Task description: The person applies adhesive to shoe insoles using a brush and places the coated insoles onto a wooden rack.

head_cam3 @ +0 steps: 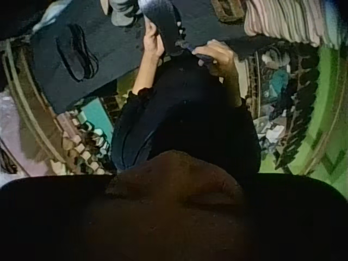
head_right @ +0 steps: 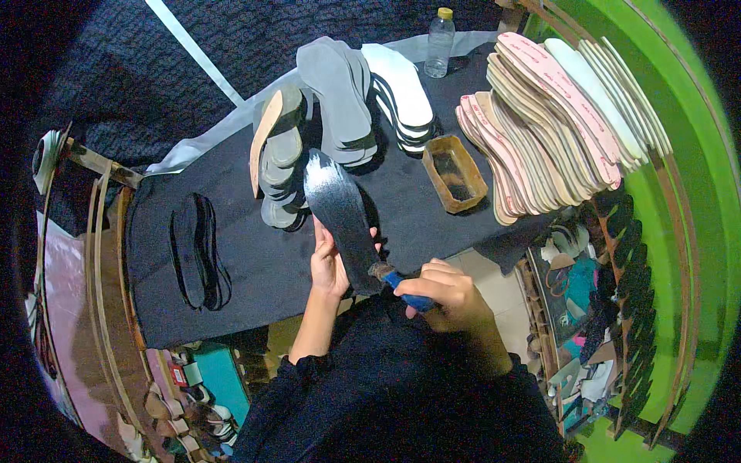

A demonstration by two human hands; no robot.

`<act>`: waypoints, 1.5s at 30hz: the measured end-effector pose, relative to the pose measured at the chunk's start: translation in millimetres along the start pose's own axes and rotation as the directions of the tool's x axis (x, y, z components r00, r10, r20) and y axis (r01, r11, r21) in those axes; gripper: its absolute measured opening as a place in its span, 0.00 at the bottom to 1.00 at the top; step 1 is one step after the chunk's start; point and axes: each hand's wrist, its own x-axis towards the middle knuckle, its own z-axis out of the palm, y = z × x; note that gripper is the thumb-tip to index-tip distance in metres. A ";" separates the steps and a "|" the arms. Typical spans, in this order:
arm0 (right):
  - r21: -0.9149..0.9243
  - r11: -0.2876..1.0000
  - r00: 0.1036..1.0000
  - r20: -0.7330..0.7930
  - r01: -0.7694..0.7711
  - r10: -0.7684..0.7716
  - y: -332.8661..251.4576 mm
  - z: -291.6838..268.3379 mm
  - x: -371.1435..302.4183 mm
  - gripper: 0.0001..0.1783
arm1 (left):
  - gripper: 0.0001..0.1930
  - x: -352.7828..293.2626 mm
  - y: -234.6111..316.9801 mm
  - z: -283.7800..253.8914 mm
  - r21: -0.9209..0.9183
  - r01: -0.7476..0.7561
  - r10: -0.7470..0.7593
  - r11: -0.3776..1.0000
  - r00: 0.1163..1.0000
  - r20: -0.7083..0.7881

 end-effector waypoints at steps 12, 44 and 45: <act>-0.024 0.999 0.999 0.010 0.032 -0.032 4.9 -0.3 -3.7 0.19 | 0.27 -0.9 -1.0 -2.1 -0.011 0.000 0.000 1.000 1.000 0.002; 0.047 0.994 0.954 0.280 0.096 -0.105 3.7 20.8 1.8 0.15 | 0.29 -0.7 -2.1 -3.1 0.016 -0.002 0.002 1.000 0.999 0.046; 0.050 0.994 0.940 0.324 0.096 -0.107 4.1 20.7 2.3 0.16 | 0.29 -0.7 -2.1 -3.1 0.030 -0.004 0.003 1.000 0.999 0.034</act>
